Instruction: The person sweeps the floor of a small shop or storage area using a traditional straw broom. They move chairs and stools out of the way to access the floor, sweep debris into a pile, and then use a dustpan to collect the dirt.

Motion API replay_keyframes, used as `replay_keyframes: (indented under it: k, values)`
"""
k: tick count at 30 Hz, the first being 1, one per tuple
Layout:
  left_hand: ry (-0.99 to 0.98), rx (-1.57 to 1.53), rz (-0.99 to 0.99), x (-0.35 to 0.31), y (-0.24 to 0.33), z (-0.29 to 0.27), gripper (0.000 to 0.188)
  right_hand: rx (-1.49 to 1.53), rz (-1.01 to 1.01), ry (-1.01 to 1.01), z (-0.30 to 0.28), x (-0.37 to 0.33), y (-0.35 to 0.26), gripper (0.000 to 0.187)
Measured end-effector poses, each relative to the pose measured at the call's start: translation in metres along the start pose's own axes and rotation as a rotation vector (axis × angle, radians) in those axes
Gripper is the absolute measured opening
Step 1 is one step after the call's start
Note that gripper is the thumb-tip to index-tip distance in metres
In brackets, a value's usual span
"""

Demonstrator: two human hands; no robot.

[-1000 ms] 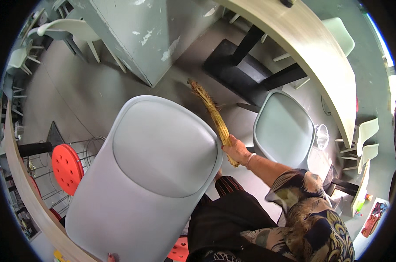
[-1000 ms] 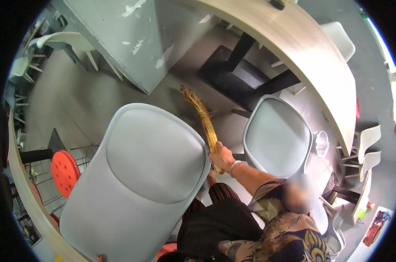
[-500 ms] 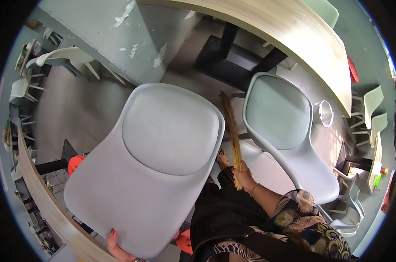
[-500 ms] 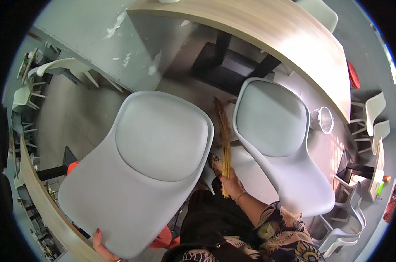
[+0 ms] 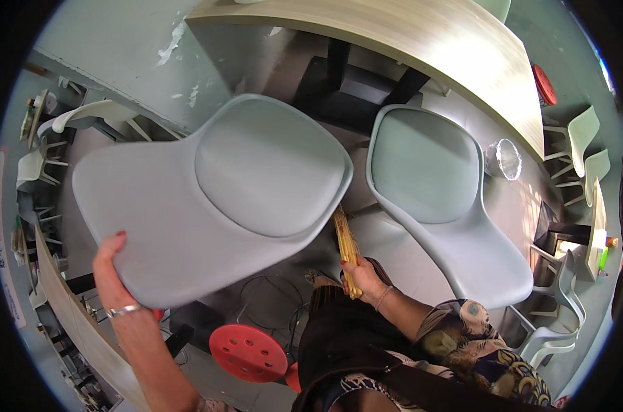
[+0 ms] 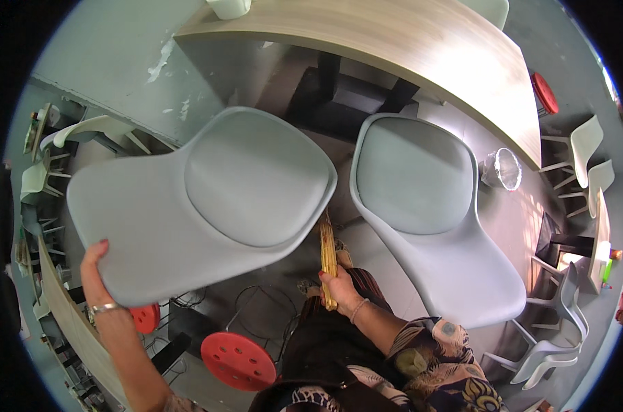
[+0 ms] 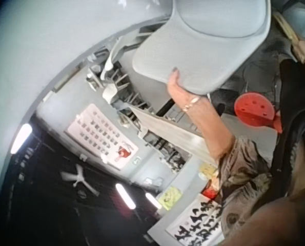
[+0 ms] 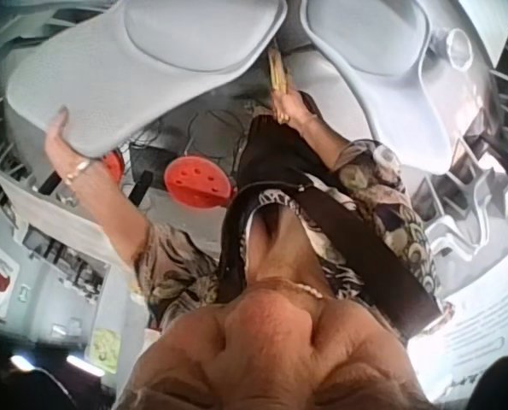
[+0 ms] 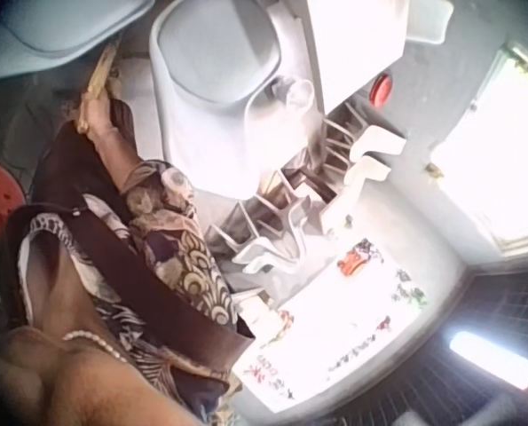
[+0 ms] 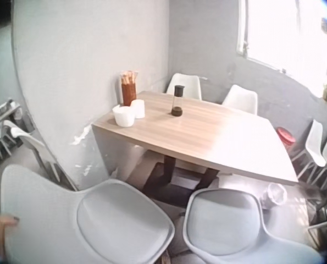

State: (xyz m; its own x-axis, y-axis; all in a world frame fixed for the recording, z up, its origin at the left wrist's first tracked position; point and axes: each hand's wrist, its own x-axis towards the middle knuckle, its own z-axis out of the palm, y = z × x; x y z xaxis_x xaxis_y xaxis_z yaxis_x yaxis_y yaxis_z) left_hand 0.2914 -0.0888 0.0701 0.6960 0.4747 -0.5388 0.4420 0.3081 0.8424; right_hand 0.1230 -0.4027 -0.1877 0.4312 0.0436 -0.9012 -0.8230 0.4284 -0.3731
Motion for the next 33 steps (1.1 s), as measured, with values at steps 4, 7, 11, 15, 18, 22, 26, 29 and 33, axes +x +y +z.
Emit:
replay_keyframes:
  k: [4, 7, 11, 15, 18, 22, 26, 29, 33]
  values:
    - [-0.069, 0.03, 0.069, 0.054, 0.014, 0.032, 0.048, -0.016, -0.006, 0.014, -0.011, 0.0, -0.004, 0.017]
    - [-0.077, -0.008, 0.116, 0.079, 0.013, 0.059, 0.051, -0.041, 0.012, 0.02, -0.023, 0.001, 0.002, 0.02]
    - [-0.125, -0.182, 0.082, 0.097, 0.005, 0.11, 0.047, -0.133, 0.081, 0.012, -0.038, 0.007, 0.015, 0.023]
    - [-0.09, -0.39, 0.049, 0.095, -0.025, 0.164, 0.044, -0.406, 0.13, 0.06, -0.046, 0.014, 0.028, 0.031]
    - [-0.151, -0.499, 0.074, 0.092, -0.033, 0.193, 0.038, -0.755, 0.101, 0.085, -0.047, 0.017, 0.036, 0.042]
    - [-0.126, -0.492, 0.129, 0.107, -0.032, 0.204, 0.031, -1.068, -0.012, 0.065, -0.04, 0.024, 0.041, 0.057]
    - [-0.161, -0.471, 0.16, 0.122, -0.038, 0.175, 0.029, -1.223, -0.12, -0.002, -0.021, 0.057, 0.039, 0.065]
    - [-0.144, -0.513, 0.106, 0.114, -0.053, 0.15, 0.028, -1.305, -0.147, 0.044, 0.003, 0.096, 0.039, 0.066]
    - [-0.151, -0.535, 0.167, 0.086, -0.097, 0.125, 0.036, -1.341, -0.119, 0.039, 0.041, 0.136, 0.055, 0.076]
